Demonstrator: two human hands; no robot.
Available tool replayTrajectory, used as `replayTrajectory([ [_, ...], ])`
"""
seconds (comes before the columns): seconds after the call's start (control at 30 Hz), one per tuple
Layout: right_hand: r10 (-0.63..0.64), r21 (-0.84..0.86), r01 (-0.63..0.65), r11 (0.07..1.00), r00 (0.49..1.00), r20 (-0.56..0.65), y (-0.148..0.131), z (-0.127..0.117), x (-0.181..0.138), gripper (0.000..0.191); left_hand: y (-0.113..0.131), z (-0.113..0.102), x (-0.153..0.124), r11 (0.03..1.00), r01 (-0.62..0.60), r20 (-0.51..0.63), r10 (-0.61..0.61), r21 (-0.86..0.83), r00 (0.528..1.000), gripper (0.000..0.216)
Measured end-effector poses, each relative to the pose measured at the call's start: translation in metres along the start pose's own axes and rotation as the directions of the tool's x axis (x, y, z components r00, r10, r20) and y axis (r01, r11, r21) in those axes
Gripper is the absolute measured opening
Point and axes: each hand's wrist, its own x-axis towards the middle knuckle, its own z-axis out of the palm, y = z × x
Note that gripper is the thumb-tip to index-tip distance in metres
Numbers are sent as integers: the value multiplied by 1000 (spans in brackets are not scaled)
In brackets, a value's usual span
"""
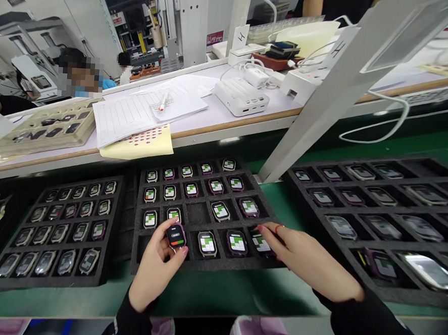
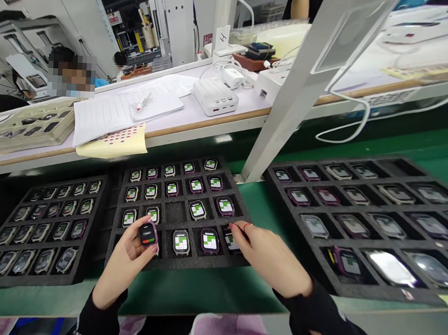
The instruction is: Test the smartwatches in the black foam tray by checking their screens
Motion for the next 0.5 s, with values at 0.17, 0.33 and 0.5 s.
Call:
replayTrajectory([
  [0.17,180,302,-215,929,974,141,1,-10,5,51,7,1,-4,999,4,-3,-4,-39,1000,60],
  [0.33,233,616,-283,735,959,161,-3,-14,6,64,3,3,-1,997,-12,-8,11,-71,1000,54],
  [0.5,100,821,-171,544,985,139,-16,-14,14,53,11,-2,4,998,-62,-2,62,-29,998,48],
])
